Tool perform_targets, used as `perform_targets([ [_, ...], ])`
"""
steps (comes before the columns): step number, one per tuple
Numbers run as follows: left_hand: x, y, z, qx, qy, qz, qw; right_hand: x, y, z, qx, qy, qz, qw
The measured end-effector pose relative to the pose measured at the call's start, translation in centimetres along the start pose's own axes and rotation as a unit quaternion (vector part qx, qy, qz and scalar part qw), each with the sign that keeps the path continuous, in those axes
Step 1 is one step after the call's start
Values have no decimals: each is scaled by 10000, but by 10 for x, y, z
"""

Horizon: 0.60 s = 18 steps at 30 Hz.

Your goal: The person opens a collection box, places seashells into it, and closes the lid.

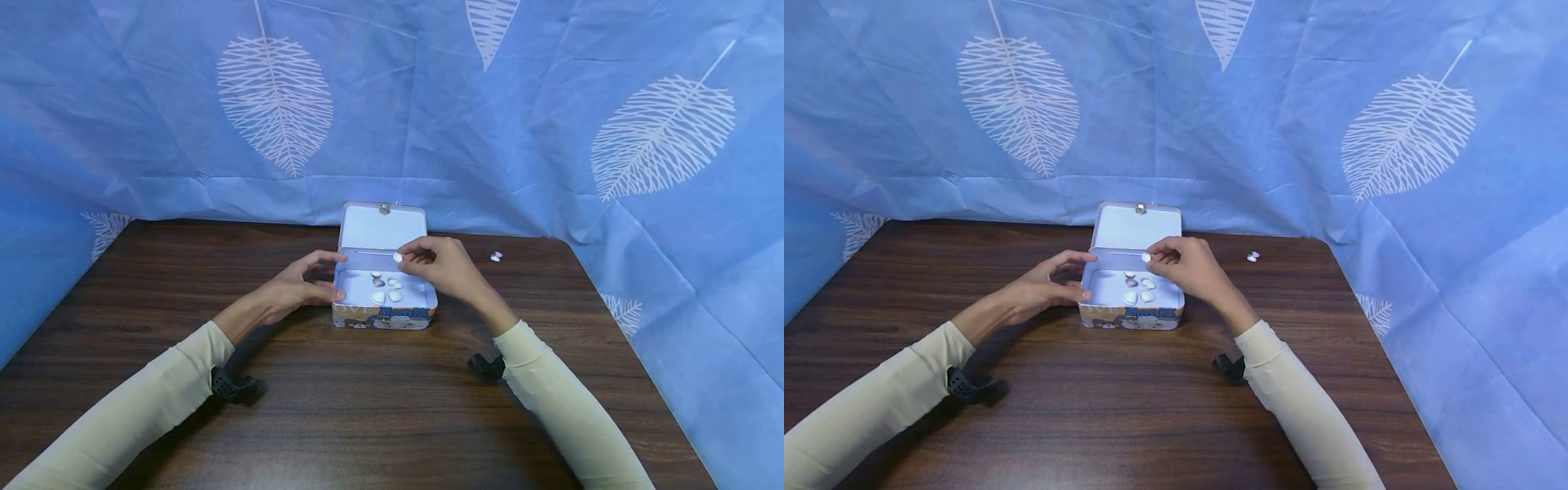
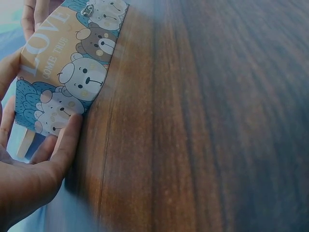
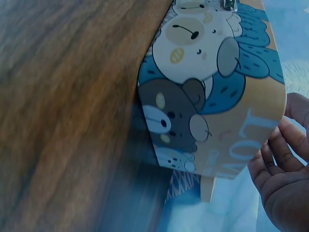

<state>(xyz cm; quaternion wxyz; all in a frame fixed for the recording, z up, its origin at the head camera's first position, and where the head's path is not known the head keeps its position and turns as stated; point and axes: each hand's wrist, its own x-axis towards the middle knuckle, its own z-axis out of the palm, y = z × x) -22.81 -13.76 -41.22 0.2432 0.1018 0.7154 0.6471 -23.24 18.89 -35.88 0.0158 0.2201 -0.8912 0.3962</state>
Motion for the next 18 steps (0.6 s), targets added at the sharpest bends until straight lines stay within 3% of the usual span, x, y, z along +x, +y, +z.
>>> perform_targets([
  [9, 0, -1, 0, -33, -3, 42, 10000, 3, 1, 7, 81, -233, -6, 9997],
  [18, 0, -1, 0, -32, -16, 20, 10000, -4, 2, -1, 149, -33, 36, 9999],
])
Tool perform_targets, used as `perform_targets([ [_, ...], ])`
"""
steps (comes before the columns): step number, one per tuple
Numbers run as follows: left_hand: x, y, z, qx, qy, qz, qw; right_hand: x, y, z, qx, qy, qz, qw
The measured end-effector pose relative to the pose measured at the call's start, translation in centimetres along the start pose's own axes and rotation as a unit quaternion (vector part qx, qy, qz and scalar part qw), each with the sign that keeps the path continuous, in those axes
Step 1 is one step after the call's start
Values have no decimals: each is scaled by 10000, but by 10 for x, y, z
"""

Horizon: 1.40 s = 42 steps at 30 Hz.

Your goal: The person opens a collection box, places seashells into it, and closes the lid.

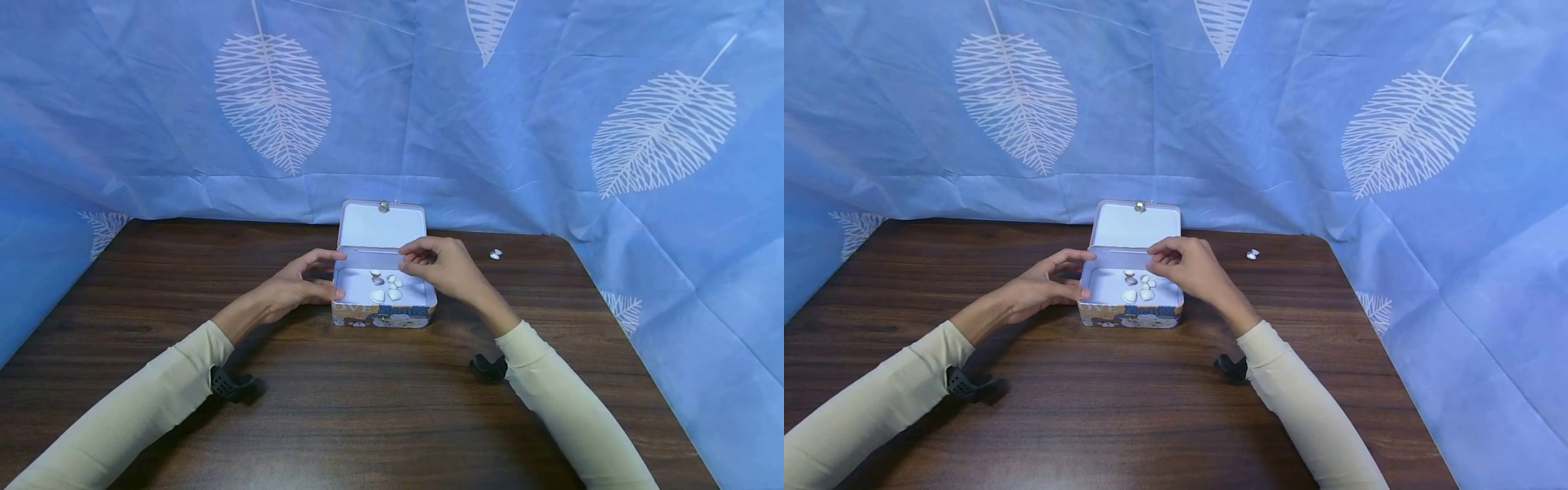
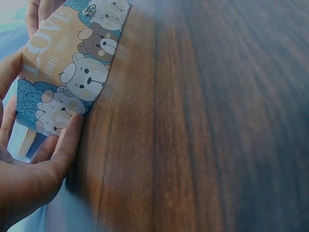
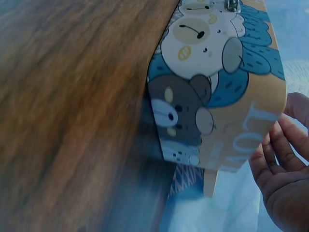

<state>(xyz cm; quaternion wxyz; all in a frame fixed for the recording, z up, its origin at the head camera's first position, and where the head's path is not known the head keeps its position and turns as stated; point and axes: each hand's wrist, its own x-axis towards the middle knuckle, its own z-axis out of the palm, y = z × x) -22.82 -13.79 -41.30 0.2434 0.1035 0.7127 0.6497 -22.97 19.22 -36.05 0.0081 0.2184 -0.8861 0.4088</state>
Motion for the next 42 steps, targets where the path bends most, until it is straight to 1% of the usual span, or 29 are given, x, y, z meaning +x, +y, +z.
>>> perform_targets([
  [5, -1, 0, 0, -4, 12, 16, 10000, -5, 7, -11, -96, 142, 28, 9998],
  [11, -1, 1, -1, 12, 36, 23, 10000, -10, 17, -28, -298, 353, 190, 9988],
  [18, -1, -1, 0, -14, -28, 40, 10000, -17, 31, -48, -558, 402, 374, 9969],
  [23, -1, -2, 1, -51, -14, 48, 10000, -21, 46, -63, -665, 427, 462, 9958],
  [29, -1, -2, 1, -45, -11, 17, 10000, -25, 65, -81, -861, 491, 811, 9918],
  [36, -2, -2, 0, -20, 14, 13, 10000, -25, 87, -99, -1005, 744, 1084, 9862],
  [42, -1, 0, -1, -9, 0, 12, 10000, -25, 108, -114, -1099, 855, 1230, 9826],
])
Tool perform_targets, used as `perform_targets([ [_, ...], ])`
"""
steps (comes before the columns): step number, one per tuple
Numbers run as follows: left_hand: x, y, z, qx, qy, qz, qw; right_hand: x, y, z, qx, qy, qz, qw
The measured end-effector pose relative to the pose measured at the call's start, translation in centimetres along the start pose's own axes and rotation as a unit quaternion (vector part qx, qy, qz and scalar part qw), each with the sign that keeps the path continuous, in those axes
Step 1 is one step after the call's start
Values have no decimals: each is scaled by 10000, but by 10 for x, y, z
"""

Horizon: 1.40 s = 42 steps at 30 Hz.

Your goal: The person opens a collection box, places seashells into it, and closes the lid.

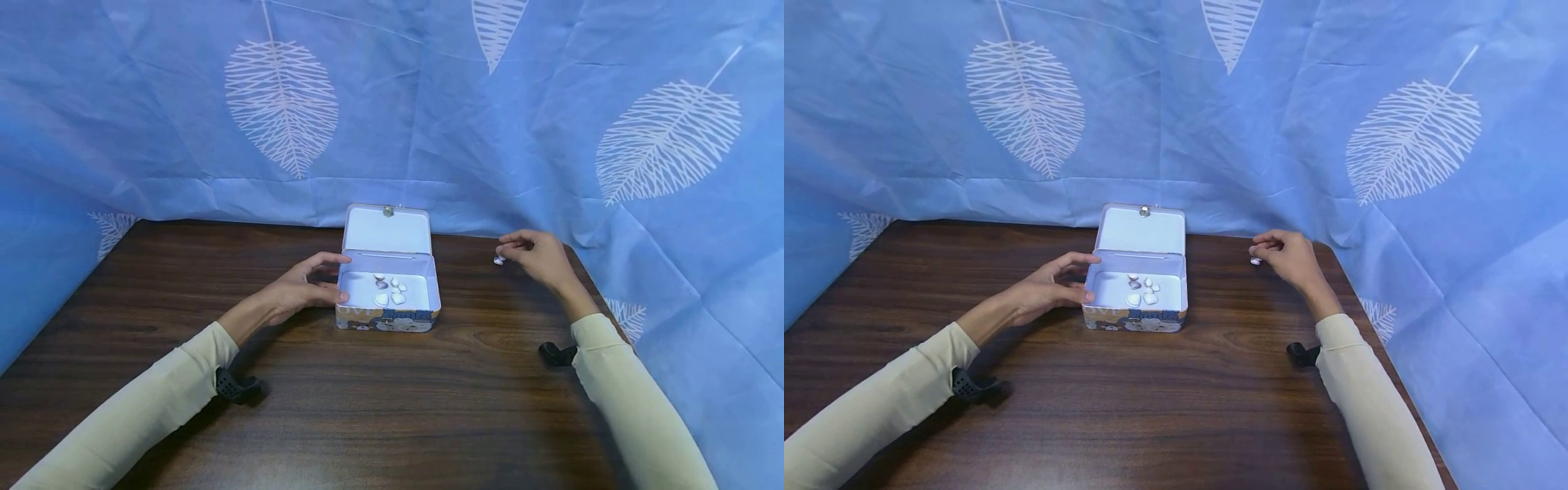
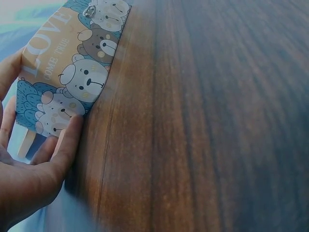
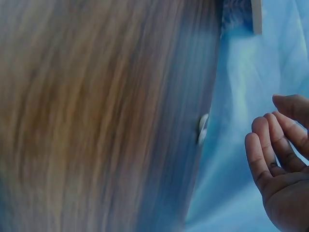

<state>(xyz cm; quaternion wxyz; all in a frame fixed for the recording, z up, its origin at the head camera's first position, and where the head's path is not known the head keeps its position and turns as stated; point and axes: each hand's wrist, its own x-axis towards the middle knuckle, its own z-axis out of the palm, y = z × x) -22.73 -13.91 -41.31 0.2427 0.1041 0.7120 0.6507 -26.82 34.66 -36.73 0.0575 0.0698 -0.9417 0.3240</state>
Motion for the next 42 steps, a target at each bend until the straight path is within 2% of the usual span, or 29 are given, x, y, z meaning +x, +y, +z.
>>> perform_targets([
  [6, 0, 0, -1, 48, -14, 34, 10000, 6, 16, -5, -57, -93, 140, 9998],
  [14, 0, -1, 0, 65, -29, 99, 9999, 17, 34, -2, -48, -508, 430, 9978],
  [23, 0, -2, -1, 66, -15, 105, 9999, 26, 48, 3, -182, -944, 566, 9938],
  [32, -2, 0, -2, 30, 49, 51, 10000, 32, 50, 6, -143, -1250, 767, 9891],
  [42, -1, -1, 0, 68, 15, 82, 9999, 34, 48, 8, -413, -1407, 870, 9854],
])
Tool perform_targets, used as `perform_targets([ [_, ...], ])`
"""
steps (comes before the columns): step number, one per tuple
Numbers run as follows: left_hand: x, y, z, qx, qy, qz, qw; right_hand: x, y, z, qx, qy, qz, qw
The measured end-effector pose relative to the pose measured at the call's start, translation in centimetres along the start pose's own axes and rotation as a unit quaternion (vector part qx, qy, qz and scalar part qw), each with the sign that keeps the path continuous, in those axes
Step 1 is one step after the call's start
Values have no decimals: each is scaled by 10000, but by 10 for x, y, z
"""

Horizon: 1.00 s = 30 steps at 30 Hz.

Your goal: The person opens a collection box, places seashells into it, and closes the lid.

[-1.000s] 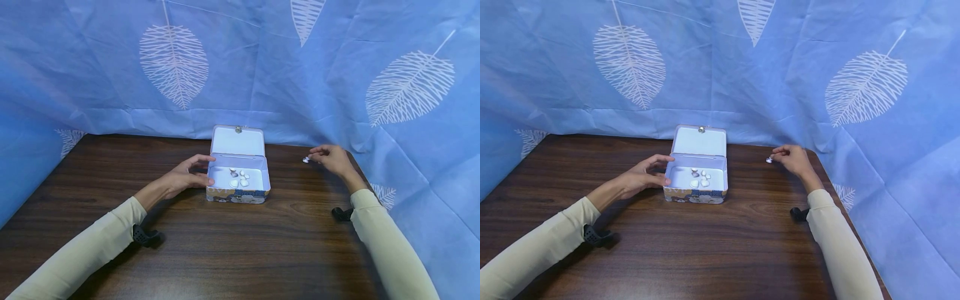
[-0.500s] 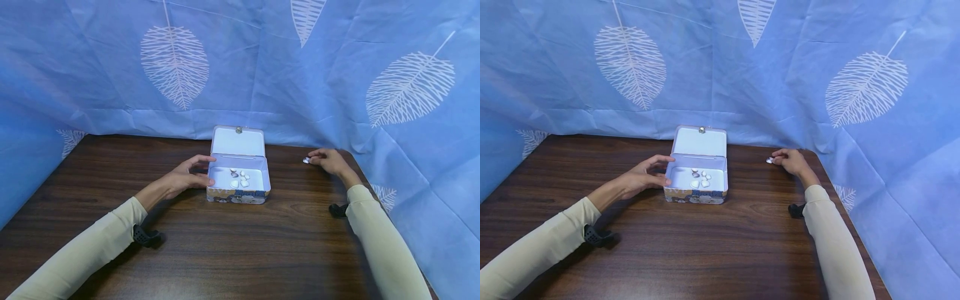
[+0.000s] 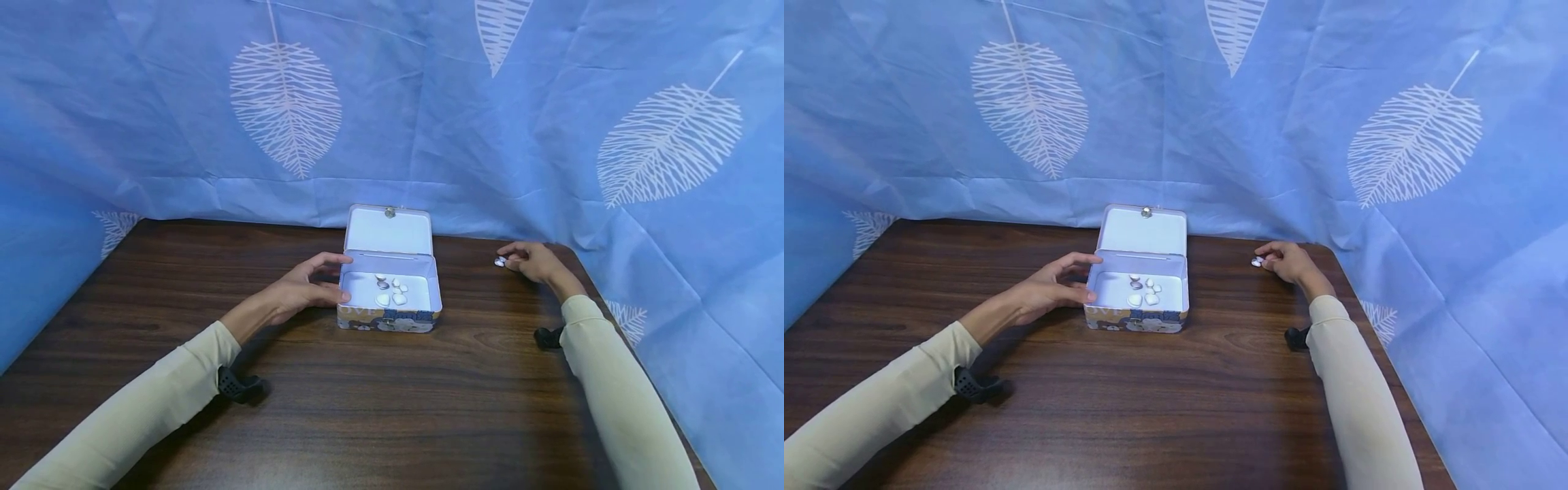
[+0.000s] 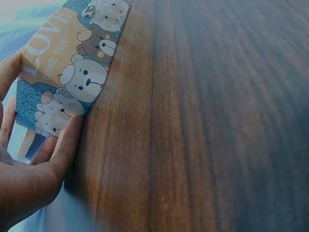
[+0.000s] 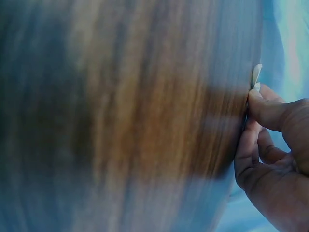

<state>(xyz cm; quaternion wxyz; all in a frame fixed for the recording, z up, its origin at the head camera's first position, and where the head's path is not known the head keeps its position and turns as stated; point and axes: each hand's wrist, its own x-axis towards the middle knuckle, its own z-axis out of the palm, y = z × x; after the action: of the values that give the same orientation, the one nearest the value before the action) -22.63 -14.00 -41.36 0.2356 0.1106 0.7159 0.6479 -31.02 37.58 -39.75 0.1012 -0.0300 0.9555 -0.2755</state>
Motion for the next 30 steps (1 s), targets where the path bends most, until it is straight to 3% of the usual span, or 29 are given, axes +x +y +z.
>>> perform_targets([
  [15, 2, 2, 1, -32, 36, -117, 9999, 0, 2, 1, 108, 192, -52, 9997],
  [30, 2, 2, -1, -33, -39, -84, 10000, -8, 5, 2, 224, 634, -151, 9976],
])
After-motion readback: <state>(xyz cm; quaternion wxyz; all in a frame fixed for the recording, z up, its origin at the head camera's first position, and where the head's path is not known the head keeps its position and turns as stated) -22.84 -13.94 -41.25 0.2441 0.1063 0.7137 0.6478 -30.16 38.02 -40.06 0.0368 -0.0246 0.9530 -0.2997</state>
